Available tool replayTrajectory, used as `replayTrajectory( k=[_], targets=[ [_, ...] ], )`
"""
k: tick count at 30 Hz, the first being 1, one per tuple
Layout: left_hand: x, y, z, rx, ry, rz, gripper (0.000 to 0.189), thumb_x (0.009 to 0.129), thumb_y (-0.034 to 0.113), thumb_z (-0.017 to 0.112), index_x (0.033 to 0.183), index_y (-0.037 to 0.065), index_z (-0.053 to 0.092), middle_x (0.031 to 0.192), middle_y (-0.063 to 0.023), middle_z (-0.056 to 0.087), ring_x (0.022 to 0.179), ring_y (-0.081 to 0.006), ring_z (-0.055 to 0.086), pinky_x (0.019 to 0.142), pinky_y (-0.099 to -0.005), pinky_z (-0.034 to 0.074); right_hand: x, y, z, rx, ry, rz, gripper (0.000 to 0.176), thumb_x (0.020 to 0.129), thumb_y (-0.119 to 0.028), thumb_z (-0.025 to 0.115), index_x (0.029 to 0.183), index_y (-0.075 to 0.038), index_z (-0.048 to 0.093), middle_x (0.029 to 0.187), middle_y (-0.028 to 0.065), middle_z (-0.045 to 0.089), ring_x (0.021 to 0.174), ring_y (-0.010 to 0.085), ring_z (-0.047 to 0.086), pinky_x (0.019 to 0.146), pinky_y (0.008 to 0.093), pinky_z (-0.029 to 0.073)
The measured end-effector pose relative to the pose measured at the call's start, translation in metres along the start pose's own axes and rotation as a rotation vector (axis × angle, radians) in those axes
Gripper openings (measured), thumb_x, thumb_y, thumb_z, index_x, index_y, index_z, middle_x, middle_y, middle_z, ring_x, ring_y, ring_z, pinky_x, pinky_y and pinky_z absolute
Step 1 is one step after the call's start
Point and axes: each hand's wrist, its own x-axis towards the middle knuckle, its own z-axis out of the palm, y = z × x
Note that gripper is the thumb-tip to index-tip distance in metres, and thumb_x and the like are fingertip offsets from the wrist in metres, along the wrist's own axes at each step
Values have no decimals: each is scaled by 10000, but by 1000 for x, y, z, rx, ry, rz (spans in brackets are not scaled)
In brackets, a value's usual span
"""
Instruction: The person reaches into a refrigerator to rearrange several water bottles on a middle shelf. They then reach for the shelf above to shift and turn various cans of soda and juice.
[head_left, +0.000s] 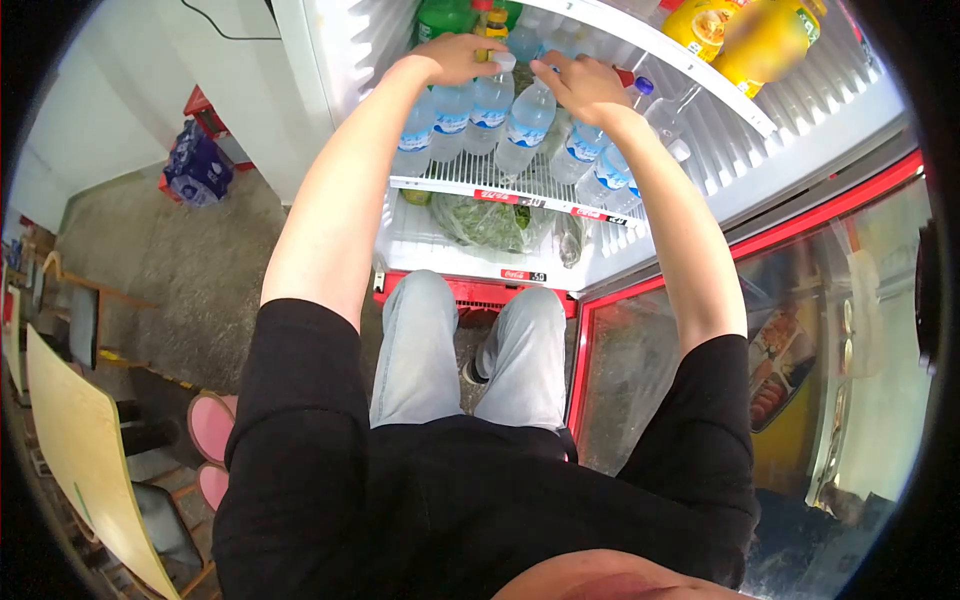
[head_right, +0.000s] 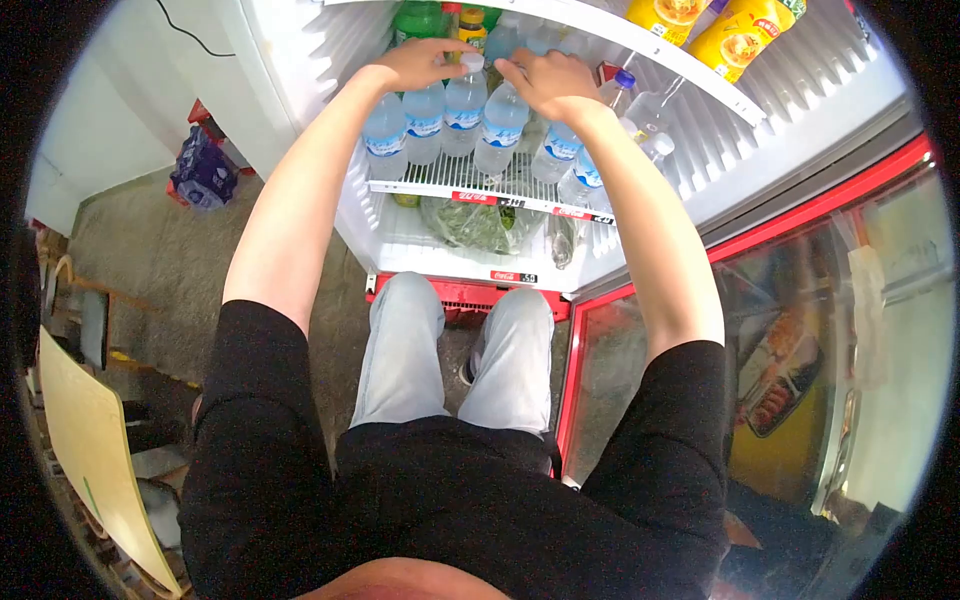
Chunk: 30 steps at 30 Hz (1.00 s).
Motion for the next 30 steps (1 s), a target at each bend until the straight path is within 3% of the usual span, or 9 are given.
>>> replayTrajectory(
  k=[1,4,7,13,16,19,25,28,30],
  targets=[
    [-4,4,-3,-8,-50,-50,518,959,504,619,1453,359,573,1439,-111,608,1261,-324,620,1088,-415,483,1,-3,5,-20,-24,-28,566,1003,-618,477,1224,-134,671,1008,240,735,1024,431,696,939,533,526],
    [-1,-2,2,24,15,21,510,958,505,619,1441,346,585,1403,-117,633,1246,-327,628,1071,-422,490,0,-8,17,-76,-34,-23,569,975,-617,531,1238,-130,666,1013,246,733,1019,438,697,940,533,525],
    [-1,0,1,-11,0,9,519,972,504,645,1460,338,585,1043,-120,699,964,-244,677,882,-375,534,2,-2,16,8,-100,35,563,949,-587,582,1254,-122,663,1012,248,734,1019,446,695,932,537,531],
    [-4,4,-1,-40,0,10,529,971,507,645,1463,324,580,957,-100,712,913,-218,686,839,-362,532,4,26,27,-26,3,-18,535,936,-544,598,1258,-124,677,1000,240,739,1019,431,699,920,549,537],
    [-4,0,-2,-59,-3,55,530,975,505,641,1463,307,579,900,-87,713,868,-192,681,794,-347,522,5,26,18,-38,-116,27,567,929,-561,595,1286,-127,672,1034,234,738,1042,426,693,934,544,532],
    [-1,1,0,-61,-18,31,541,974,502,644,1467,290,574,889,-82,715,841,-176,671,766,-336,515,-1,29,5,14,-27,-61,577,933,-586,625,1152,-63,733,915,249,737,880,418,721,801,504,549],
    [-5,5,-6,-79,-37,48,574,966,510,660,1465,243,568,891,-71,722,839,-171,672,752,-328,517,0,49,-2,332,-250,7,713,928,-691,597,1193,-44,739,884,155,736,779,255,691,772,398,537],
    [0,1,-3,-104,-2,152,604,962,539,659,1464,218,560,917,-84,719,854,-172,671,746,-330,515,-5,55,17,446,-191,77,823,901,-788,523,1144,-39,758,891,195,734,867,313,708,827,434,527],
    [-2,9,-11,-157,-60,52,615,962,568,648,1444,195,565,950,-110,712,866,-187,663,752,-340,504,4,64,18,431,-207,67,836,898,-796,519,1140,-33,761,881,187,729,860,306,705,816,426,525]
  ],
)
